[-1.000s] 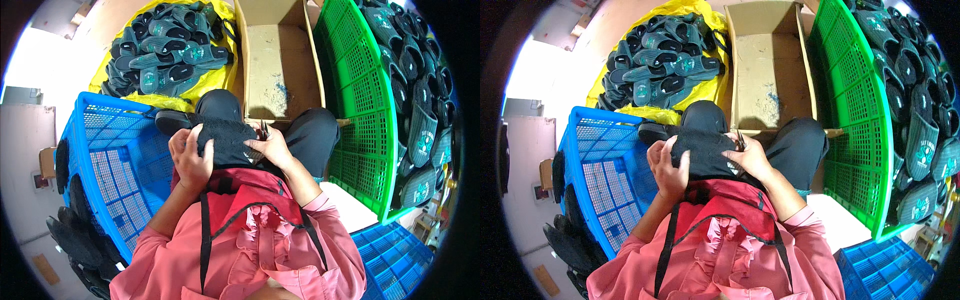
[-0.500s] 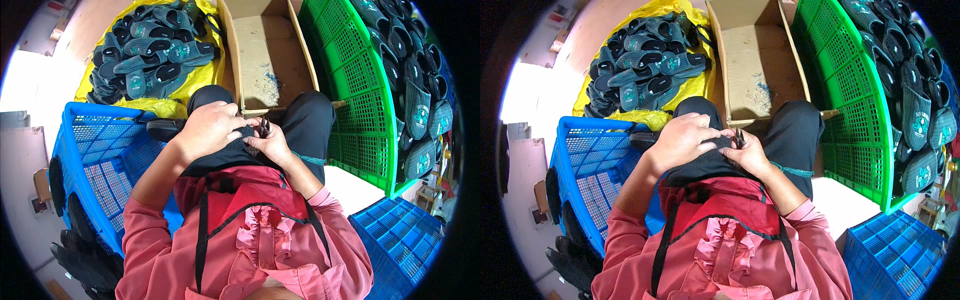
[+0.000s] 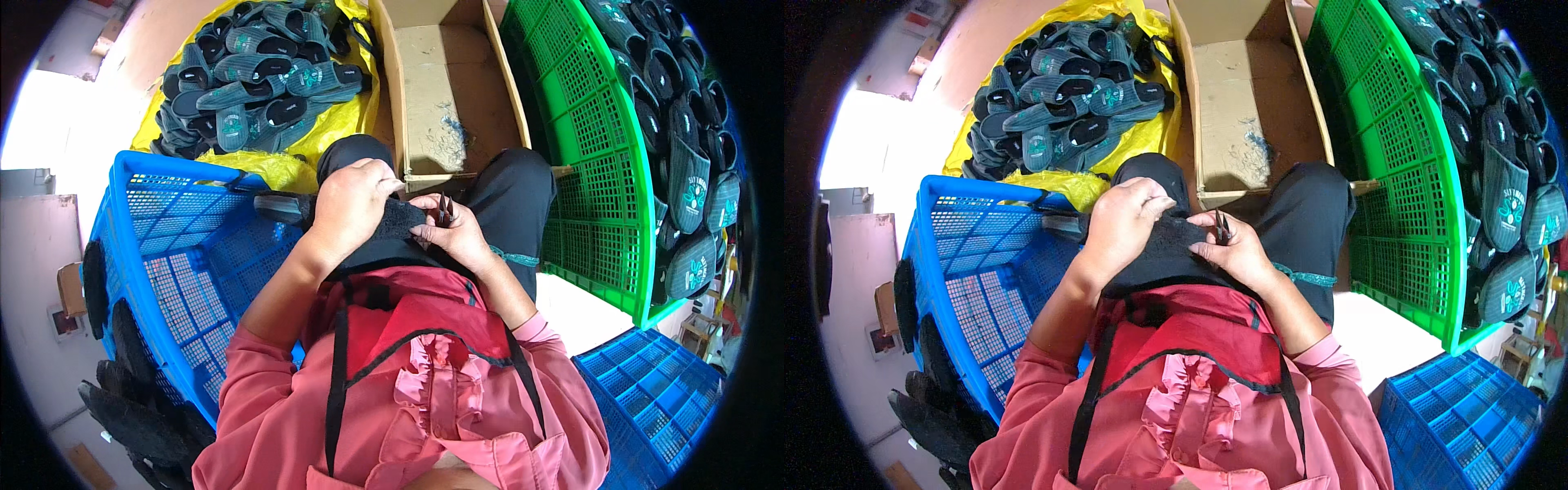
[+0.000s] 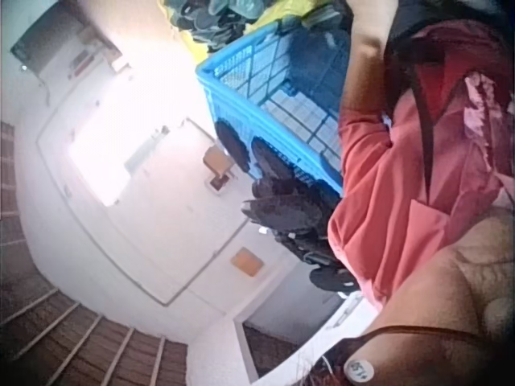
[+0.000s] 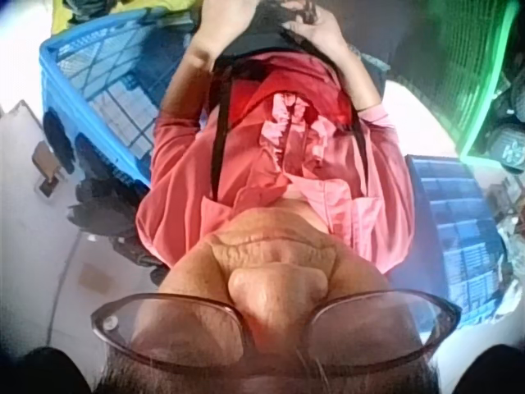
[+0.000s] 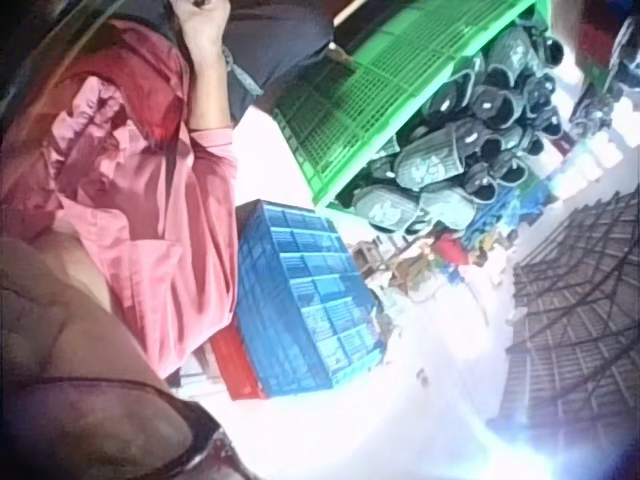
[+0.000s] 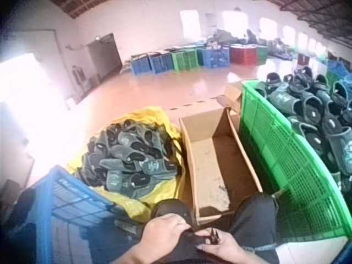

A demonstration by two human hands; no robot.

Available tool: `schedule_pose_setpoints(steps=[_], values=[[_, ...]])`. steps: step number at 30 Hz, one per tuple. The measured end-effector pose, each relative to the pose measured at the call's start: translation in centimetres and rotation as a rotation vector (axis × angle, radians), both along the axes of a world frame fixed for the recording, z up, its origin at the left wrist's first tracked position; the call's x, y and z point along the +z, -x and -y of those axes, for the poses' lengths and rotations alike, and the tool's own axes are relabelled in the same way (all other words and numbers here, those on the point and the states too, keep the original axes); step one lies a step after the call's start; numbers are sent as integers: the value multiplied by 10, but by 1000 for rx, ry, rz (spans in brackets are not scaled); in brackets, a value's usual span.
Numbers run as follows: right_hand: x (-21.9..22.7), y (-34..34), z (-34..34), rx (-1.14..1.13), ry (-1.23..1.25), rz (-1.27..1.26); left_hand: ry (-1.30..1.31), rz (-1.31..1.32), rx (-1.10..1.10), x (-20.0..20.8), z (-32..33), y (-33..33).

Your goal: The person sits on the floor and trims excess material from the edges of dark-colored slippers using a small blade. They pick up each slipper, scrape the edges, and place the finished items into a blue crate.

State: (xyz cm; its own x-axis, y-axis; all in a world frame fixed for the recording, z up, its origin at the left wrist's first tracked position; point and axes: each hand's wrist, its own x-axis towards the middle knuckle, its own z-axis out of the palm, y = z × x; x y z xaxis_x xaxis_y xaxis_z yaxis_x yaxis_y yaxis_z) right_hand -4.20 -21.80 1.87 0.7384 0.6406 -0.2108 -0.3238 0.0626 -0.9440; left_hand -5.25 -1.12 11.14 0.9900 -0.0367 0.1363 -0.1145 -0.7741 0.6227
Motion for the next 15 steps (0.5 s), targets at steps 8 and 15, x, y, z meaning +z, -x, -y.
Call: schedule_pose_setpoints(steps=[8, 15], values=[[44, -19, 25, 75, 144, 100, 98, -13, 41, -13, 2, -2], [65, -19, 5, 200, 450, 308, 248, -263, 46, -6, 3, -6]])
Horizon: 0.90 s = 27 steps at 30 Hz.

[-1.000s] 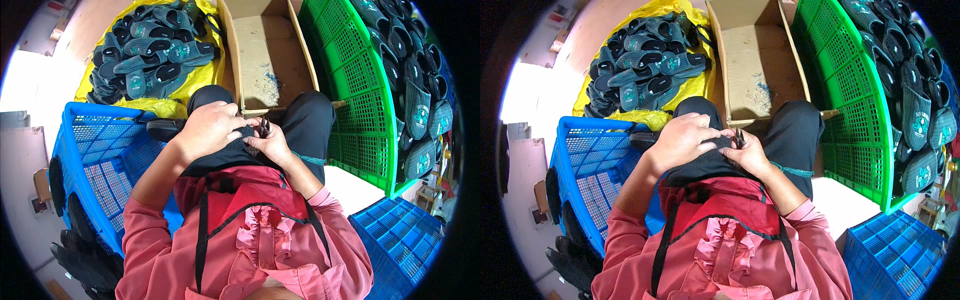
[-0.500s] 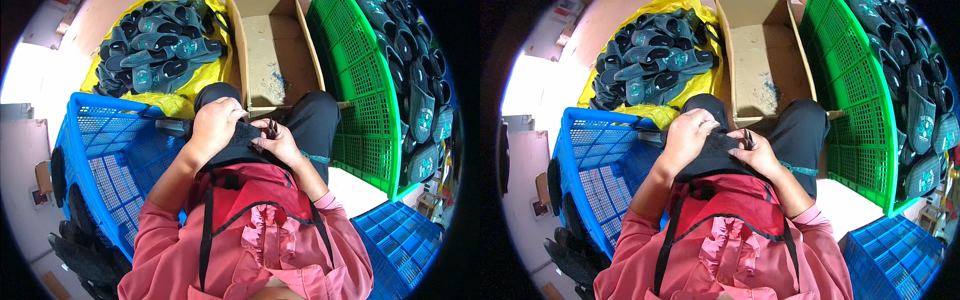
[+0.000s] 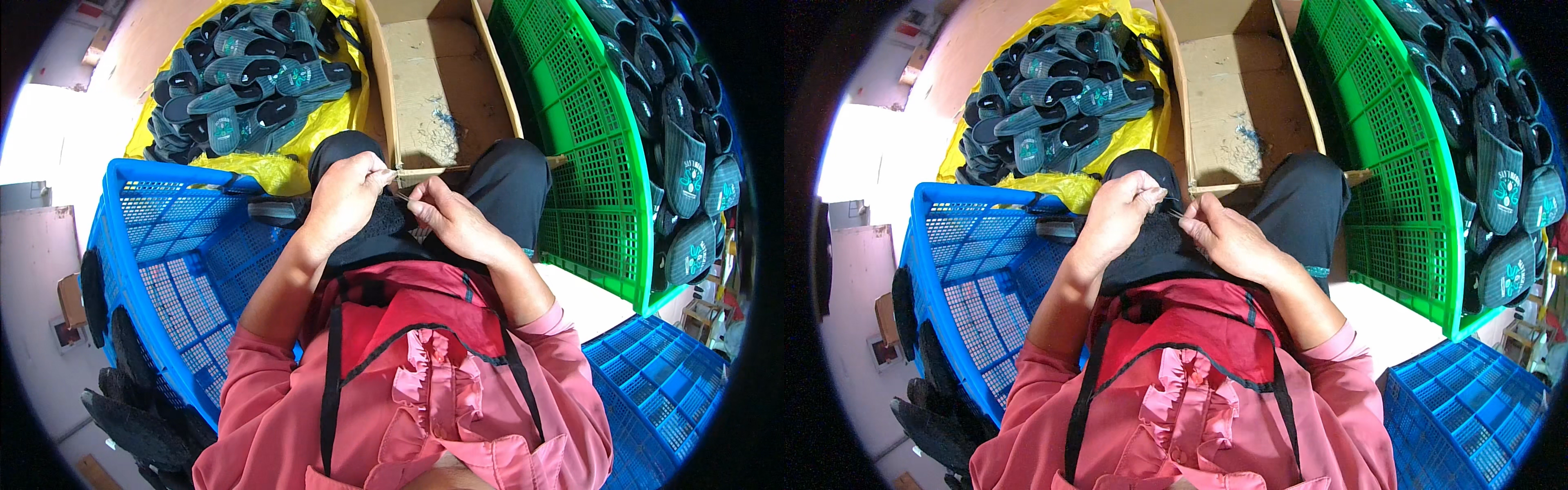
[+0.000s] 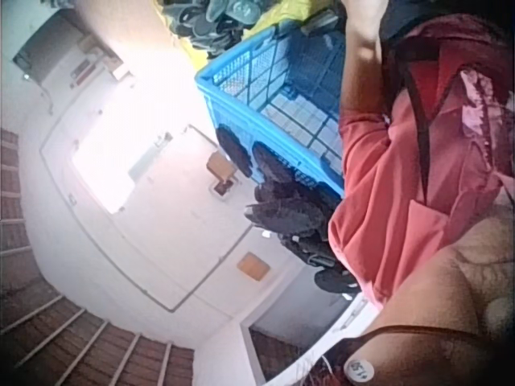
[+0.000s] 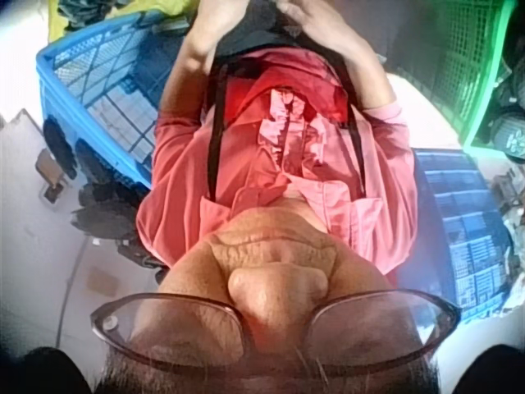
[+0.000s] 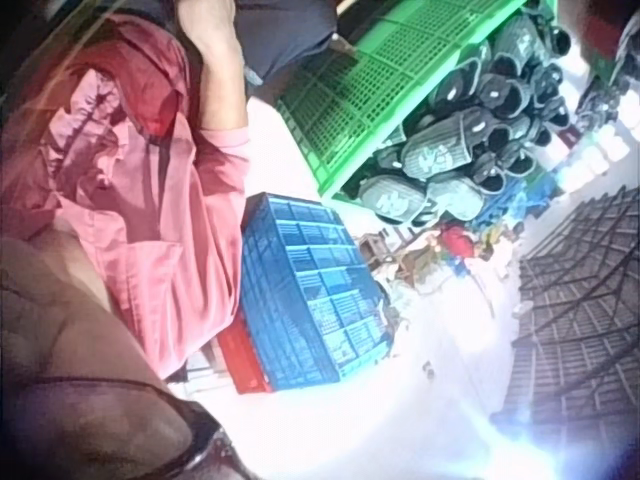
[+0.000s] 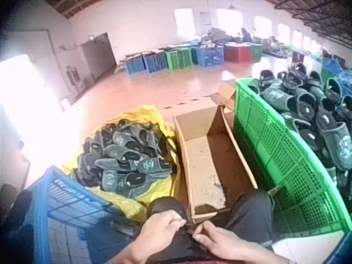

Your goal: The person sits on the floor and trims excess material from the edges of dark-colored slippers using a small blade. They pick up each slipper, scrape the edges, and place the finished items into a blue crate.

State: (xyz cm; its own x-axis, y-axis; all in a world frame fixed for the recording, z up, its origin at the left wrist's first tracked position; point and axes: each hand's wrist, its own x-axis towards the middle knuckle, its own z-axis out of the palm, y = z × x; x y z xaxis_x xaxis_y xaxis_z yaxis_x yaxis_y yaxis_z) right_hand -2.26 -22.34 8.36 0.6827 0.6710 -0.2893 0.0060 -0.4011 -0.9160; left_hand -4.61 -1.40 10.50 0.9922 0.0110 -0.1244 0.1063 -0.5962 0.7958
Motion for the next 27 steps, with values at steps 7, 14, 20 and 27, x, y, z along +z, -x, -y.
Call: schedule_pose_setpoints(steps=[7, 14, 20, 27], values=[[-4, -1, -16, -28, 73, 57, -2, 46, 9, -2, 2, 2], [-6, -2, -17, -37, 65, 98, -34, -22, 43, -3, 3, 0], [-8, -2, -16, -29, 60, 65, -47, -5, 49, -1, 4, 0], [-10, -1, -17, -55, 3, 77, -71, -5, 44, -2, 3, -2]])
